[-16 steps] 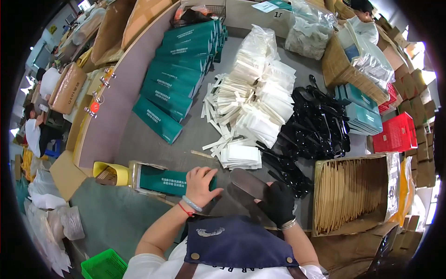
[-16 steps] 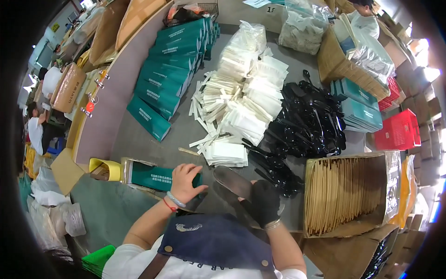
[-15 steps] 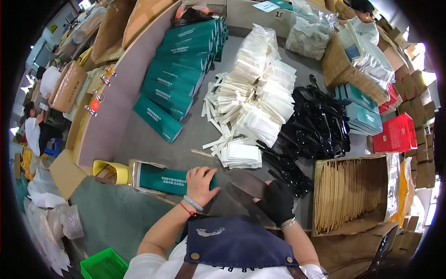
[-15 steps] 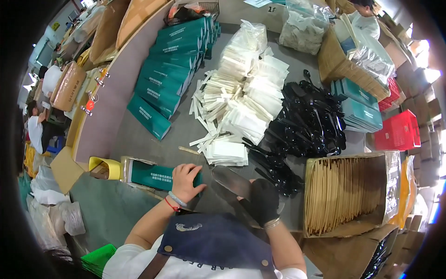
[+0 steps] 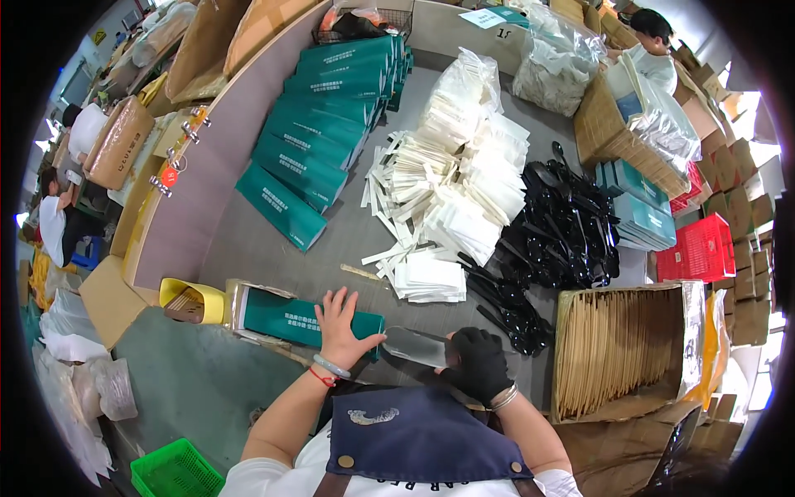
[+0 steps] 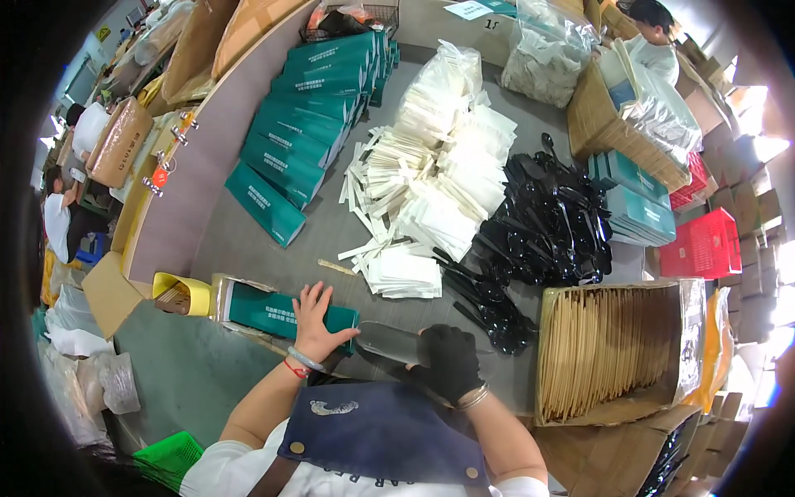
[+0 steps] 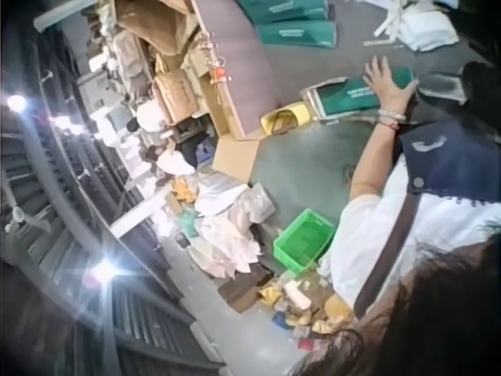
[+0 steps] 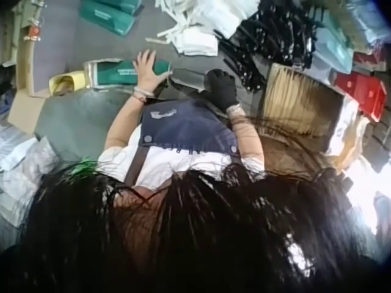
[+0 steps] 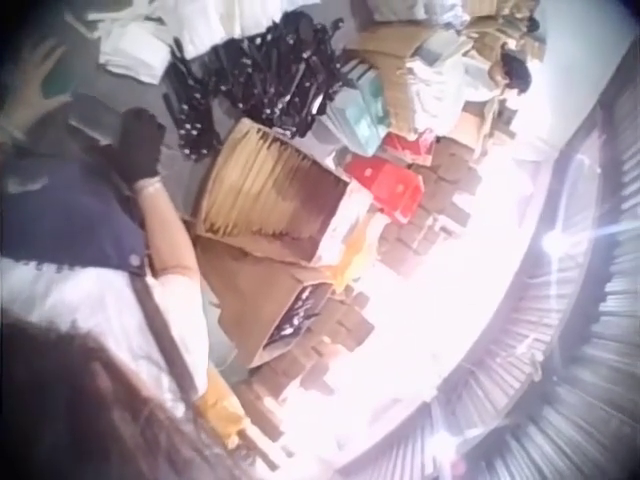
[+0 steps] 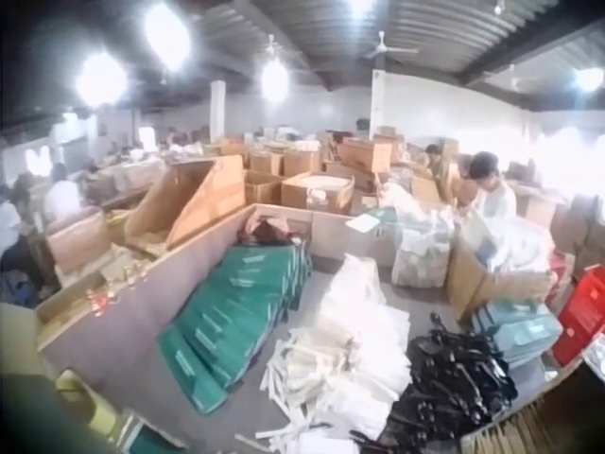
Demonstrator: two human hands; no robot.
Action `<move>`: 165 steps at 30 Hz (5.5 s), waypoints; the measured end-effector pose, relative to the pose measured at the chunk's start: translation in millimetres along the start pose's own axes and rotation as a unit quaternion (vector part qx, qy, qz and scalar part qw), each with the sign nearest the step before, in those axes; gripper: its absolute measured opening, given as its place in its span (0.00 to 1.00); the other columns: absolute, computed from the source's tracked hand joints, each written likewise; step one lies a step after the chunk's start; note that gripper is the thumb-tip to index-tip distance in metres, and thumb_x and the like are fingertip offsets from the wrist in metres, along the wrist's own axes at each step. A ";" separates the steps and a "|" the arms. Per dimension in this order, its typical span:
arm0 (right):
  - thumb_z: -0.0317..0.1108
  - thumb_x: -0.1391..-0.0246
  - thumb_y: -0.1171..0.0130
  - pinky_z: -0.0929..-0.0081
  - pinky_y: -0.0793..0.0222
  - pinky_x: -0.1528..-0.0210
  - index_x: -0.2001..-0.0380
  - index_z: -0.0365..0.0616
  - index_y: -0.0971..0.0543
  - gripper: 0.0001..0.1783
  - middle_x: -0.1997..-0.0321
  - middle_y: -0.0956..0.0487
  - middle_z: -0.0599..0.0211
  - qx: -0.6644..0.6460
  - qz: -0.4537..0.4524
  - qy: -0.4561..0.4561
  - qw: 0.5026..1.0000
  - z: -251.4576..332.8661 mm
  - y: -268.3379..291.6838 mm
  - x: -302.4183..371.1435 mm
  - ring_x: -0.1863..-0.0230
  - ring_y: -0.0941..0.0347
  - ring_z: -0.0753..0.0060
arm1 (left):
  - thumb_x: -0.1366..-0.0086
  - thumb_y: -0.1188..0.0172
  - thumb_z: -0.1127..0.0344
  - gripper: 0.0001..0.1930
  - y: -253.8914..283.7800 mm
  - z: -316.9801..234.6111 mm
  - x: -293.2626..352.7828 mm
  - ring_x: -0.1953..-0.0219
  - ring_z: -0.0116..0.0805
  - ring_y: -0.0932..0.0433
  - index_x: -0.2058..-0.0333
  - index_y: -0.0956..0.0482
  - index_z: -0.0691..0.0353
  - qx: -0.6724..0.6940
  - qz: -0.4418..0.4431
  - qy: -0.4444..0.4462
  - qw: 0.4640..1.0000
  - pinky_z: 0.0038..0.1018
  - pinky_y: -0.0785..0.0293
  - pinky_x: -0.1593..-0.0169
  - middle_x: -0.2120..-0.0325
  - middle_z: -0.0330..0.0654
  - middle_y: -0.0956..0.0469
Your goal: Packaging white filters and black straps into green sleeves using a wooden tool at a workstation.
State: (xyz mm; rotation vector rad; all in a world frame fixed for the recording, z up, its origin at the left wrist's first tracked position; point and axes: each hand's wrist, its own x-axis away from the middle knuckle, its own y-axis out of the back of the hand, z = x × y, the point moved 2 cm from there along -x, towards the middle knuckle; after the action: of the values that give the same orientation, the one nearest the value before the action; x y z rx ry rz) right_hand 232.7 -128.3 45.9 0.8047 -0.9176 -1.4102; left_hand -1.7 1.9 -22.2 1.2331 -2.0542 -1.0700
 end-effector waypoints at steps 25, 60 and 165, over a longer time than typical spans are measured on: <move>0.40 0.48 0.45 0.53 0.32 0.50 0.60 0.37 0.23 0.18 0.60 0.24 0.48 0.149 -0.232 -0.536 0.798 -201.5 71.1 216.0 0.55 0.28 0.44 | 0.43 0.41 0.75 0.02 -3.0 5.4 -101.7 0.67 0.52 0.26 0.70 0.23 0.63 0.015 -0.070 -0.154 0.985 0.40 0.30 0.64 0.72 0.49 0.26; 0.38 0.53 0.35 0.59 0.28 0.64 0.64 0.50 0.20 0.12 0.65 0.23 0.61 -0.029 -0.297 -0.201 0.933 -103.1 6.3 -28.7 0.63 0.24 0.54 | 0.57 0.29 0.69 0.22 -23.6 -75.6 -114.9 0.55 0.46 0.29 0.60 0.22 0.59 -0.044 -0.040 -0.286 0.956 0.40 0.32 0.52 0.60 0.43 0.27; 0.29 0.51 0.35 0.69 0.30 0.54 0.63 0.41 0.23 0.12 0.63 0.23 0.63 0.021 -0.427 -0.183 0.885 -120.5 40.8 68.4 0.61 0.26 0.65 | 0.50 0.33 0.68 0.04 0.1 -19.3 -87.3 0.62 0.38 0.32 0.75 0.20 0.51 -0.079 -0.006 -0.254 0.964 0.35 0.35 0.59 0.69 0.33 0.30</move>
State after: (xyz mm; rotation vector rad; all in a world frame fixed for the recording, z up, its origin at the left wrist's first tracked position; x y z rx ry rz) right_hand 355.0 -203.7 31.8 1.0616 -0.9103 -2.3816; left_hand 52.5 72.5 -13.9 0.9587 -2.2646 -1.6571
